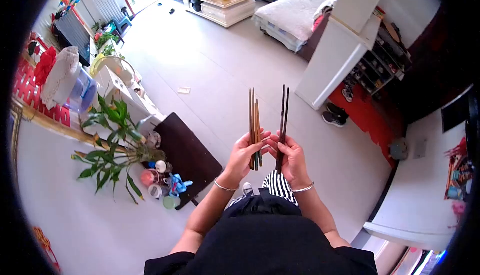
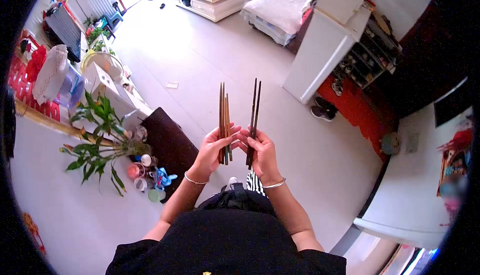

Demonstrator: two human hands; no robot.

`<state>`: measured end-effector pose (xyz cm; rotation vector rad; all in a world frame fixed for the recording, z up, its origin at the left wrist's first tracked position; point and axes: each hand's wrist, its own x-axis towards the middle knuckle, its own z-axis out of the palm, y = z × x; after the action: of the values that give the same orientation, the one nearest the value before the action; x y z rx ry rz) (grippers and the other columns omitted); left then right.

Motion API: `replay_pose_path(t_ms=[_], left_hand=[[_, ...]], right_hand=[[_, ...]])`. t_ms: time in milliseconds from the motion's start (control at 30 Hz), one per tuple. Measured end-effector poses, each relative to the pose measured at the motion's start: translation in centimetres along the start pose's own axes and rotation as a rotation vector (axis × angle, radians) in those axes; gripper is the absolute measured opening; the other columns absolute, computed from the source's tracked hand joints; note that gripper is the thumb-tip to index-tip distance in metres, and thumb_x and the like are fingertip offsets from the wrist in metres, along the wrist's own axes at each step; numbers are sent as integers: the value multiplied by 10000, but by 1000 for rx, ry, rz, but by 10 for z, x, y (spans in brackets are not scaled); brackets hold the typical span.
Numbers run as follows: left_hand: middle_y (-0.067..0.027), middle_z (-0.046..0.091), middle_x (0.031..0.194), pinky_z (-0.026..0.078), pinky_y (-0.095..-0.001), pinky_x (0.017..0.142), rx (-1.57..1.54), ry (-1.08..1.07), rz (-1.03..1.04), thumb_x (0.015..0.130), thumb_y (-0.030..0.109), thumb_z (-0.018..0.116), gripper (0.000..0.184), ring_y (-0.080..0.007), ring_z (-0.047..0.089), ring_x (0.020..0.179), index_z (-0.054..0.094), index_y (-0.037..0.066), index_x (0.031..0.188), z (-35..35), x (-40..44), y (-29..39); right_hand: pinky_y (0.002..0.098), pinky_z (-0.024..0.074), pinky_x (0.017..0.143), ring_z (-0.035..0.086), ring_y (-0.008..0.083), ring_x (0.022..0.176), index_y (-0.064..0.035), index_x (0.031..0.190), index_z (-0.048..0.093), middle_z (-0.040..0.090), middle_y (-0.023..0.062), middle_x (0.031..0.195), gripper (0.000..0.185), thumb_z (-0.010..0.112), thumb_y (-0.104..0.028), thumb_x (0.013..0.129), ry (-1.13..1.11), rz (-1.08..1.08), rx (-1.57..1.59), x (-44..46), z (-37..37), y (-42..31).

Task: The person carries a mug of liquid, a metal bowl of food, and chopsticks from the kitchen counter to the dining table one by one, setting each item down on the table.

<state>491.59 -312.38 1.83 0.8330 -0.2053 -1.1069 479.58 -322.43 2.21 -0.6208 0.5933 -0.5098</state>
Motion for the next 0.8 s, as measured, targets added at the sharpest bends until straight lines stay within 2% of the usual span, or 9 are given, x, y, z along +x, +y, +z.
replay_pose_path(t_ms=[67,167,367,600,800], left_hand=[[-184,559,1249,538,-342,905,-29,39,27,915,-20,527,399,-229,605,1090,442,-36,1304,-40,30,22],[-173,556,1253,527,-310,895,-23,138,38,914,-35,505,398,-206,598,1084,435,-41,1305,-62,97,50],[-162,561,1250,533,-314,883,-37,185,132,909,-20,528,431,-204,604,1075,412,-36,1325,-82,240,129],[-160,582,1217,538,-326,894,-78,260,258,907,-2,559,404,-209,620,1056,447,-28,1294,-98,382,220],[-147,583,1208,548,-314,867,-112,290,231,909,-13,544,398,-191,627,1028,442,-27,1293,-143,501,270]], right_hand=[[351,545,888,629,236,1029,34,1238,476,603,165,1140,312,448,29,927,-28,54,1,53,22,18],[352,549,882,630,237,1027,34,1231,477,603,170,1142,308,447,35,925,-76,106,11,136,41,11],[334,555,855,636,236,1017,28,1242,481,611,168,1132,319,456,23,924,-185,160,-10,308,93,-28],[331,551,884,632,237,1033,36,1249,470,607,180,1143,318,444,21,932,-334,266,-84,481,162,-77],[335,560,862,643,230,1011,26,1207,493,612,170,1135,281,467,26,928,-308,308,-37,616,194,-76]])
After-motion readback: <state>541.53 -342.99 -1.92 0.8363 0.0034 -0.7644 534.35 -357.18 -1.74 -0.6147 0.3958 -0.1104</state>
